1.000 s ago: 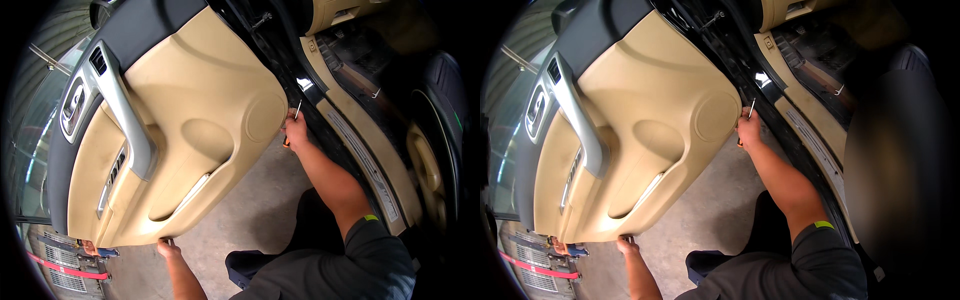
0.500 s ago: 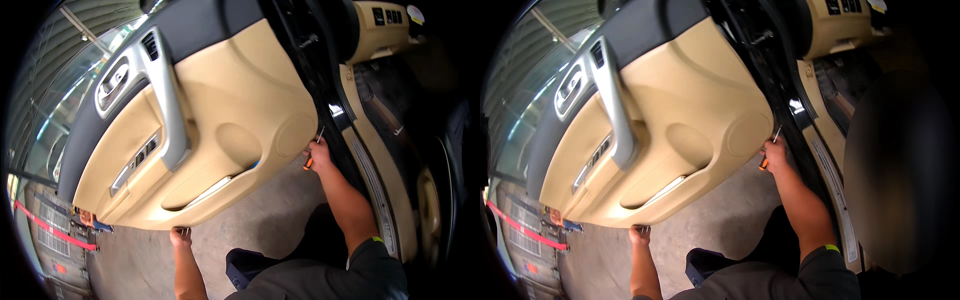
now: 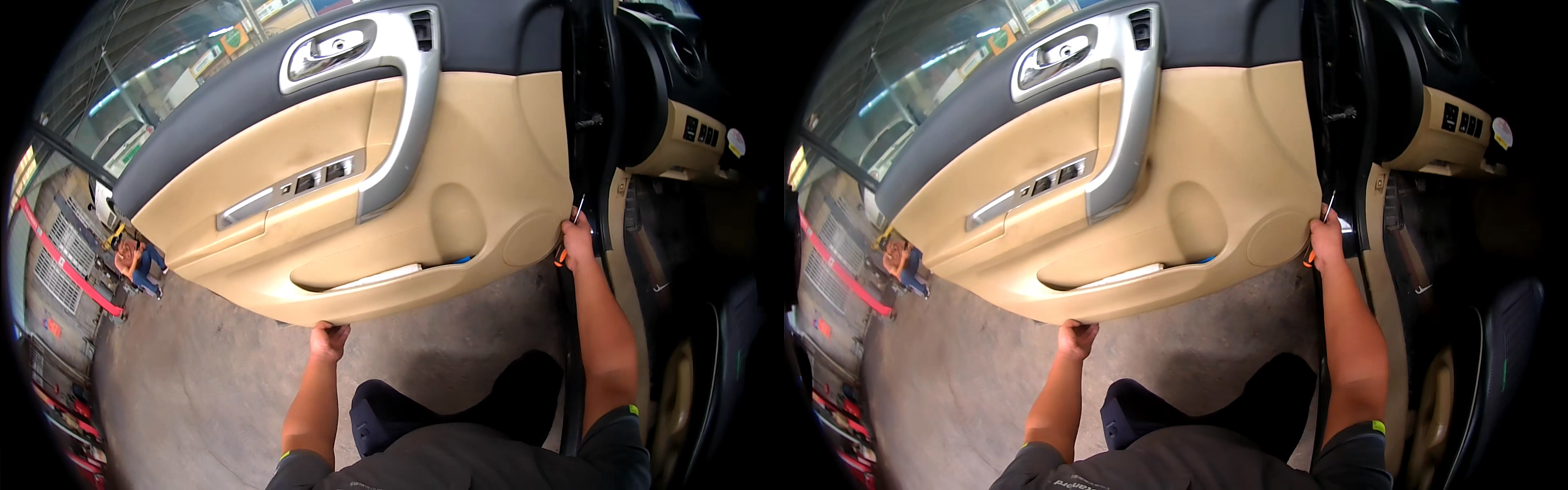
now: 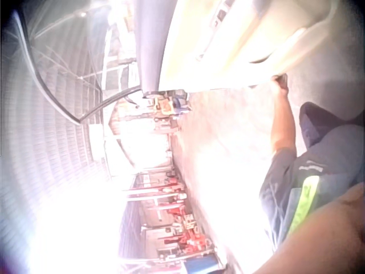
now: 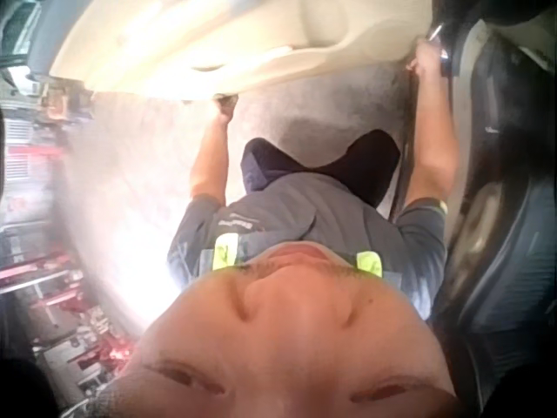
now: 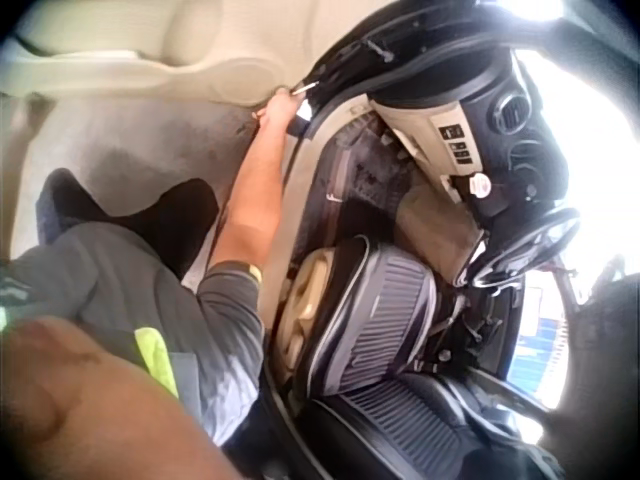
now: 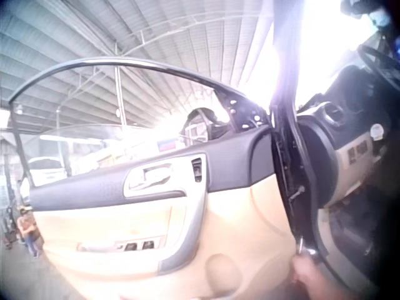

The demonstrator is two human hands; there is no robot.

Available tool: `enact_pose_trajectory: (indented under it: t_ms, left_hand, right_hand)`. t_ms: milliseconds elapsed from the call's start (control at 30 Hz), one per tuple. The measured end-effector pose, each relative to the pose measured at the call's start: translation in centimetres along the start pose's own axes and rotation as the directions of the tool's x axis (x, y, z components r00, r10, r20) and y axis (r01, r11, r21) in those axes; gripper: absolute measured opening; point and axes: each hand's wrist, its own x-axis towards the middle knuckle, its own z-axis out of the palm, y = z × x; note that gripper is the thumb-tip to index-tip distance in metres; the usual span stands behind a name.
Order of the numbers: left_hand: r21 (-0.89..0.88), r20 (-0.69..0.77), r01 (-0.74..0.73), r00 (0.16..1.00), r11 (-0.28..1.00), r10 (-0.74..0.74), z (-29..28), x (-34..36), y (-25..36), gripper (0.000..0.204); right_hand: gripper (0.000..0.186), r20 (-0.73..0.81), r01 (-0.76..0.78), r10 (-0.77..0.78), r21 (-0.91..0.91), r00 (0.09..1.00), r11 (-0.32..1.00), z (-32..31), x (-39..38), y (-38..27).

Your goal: The person uses a screwdriver to pry and remove the interior door panel of a car. They work around the door handle, window controls, and lower trim, then pull the panel away from the door frame.

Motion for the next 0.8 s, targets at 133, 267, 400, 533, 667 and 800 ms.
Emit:
enact_pose_trajectory:
  t_ms: [133, 267, 400, 533, 667, 800]
  left_hand:
    - [-0.029, 0.061, 0.051, 0.997, 0.998, -0.049, 1.7, -0.9, -2.2, 0.044]
    - [-0.076, 0.184, 0.073, 0.981, 0.994, -0.058, 3.9, -0.9, -4.9, 0.042]
    - [0.058, 0.266, 0.178, 0.946, 0.982, -0.187, 6.8, -2.7, -6.6, 0.042]
    - [0.551, 0.337, 0.024, 0.908, 0.834, -0.249, 10.9, -8.0, -6.9, 0.036]
    - [0.614, 0.678, -0.42, 0.714, 0.668, -0.174, 17.8, -13.0, -6.4, 0.025]
    - [0.415, 0.889, -0.903, 0.428, 0.11, 0.16, 21.4, -16.2, 0.9, 0.023]
  right_hand:
    - [0.045, 0.079, 0.038, -0.027, -0.142, 0.996, 0.989, 1.7, 1.2, -4.5]
    - [0.044, 0.154, 0.183, -0.146, -0.256, 0.977, 0.949, 2.2, 2.5, -8.6]
    - [0.033, -0.024, 0.517, -0.588, -0.45, 0.808, 0.729, 3.5, 1.3, -10.0]
    - [0.027, 0.177, 0.422, -0.389, -0.218, 0.904, 0.88, 8.3, -9.4, -11.3]
    - [0.034, 0.55, -0.081, 0.124, -0.102, 0.826, 0.991, 10.3, -16.3, -9.7]
    - [0.026, 0.48, 0.412, -0.224, -0.332, 0.848, 0.849, 10.6, -20.0, -6.5]
